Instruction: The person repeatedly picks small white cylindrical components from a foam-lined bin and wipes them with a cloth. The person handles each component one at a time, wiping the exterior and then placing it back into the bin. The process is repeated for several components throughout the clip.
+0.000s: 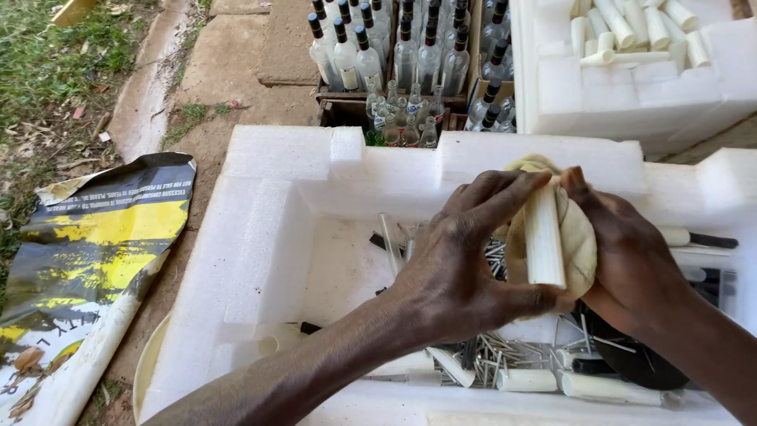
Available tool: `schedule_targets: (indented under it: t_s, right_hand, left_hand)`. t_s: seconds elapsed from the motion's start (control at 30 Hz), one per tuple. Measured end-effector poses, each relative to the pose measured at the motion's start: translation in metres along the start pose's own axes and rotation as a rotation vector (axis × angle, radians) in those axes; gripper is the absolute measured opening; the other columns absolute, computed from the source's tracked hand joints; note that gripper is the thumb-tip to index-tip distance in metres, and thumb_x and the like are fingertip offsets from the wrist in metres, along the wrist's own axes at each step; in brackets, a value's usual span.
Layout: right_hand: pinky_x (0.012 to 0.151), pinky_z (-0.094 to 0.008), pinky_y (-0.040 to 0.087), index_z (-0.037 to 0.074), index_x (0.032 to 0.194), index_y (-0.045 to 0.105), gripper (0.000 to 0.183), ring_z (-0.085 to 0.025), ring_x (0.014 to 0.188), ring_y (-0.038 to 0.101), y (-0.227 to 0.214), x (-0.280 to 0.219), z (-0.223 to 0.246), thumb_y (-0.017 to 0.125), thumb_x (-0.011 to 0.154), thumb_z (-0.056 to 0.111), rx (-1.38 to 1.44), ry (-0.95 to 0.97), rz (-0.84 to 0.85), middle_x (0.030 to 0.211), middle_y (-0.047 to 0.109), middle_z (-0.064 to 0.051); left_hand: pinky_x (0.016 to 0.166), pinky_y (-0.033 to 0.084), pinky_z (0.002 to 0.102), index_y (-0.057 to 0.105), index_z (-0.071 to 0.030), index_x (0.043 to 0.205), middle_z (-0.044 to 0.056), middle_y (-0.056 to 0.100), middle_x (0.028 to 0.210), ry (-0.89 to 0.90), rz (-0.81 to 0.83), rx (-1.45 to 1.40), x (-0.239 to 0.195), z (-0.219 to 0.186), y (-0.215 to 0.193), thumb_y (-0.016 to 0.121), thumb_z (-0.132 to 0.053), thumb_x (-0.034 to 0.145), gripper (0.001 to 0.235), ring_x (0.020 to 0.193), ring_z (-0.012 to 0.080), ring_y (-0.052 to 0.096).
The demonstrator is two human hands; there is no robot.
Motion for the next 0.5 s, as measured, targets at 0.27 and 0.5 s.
schedule_targets:
  t_s: [0.27,0.5]
  right_hand:
    - [0.064,-0.032,0.035,0.007,0.089,0.053,0.051,-0.014,0.076,0.042,-0.032,-0.011,0.033,0.052,0.115,0.051,-0.587,-0.472,-0.043,0.08,0.046,-0.002]
    - [0.107,-0.03,0.051,0.015,0.172,0.027,0.122,-0.012,0.13,0.064,0.019,-0.032,0.012,0.083,0.066,0.035,-0.74,-0.315,0.22,0.151,0.067,-0.001]
  left_hand:
    - [0.111,0.049,0.049,0.041,0.001,0.159,0.019,0.054,0.149,-0.117,-0.008,0.192,0.009,0.031,-0.004,0.087,-0.043,0.07,0.109,0.138,0.0358,0.051]
    - [0.097,0.058,0.047,0.05,0.004,0.151,0.016,0.061,0.134,0.037,-0.092,0.204,0.006,0.029,-0.004,0.088,-0.018,0.074,0.089,0.12,0.0337,0.059]
Point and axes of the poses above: each hand's wrist, its own x-axis towards the middle knuckle, its own y-axis out of the palm, z = x × y, the point moved 7 cm from there along x, towards the middle knuckle
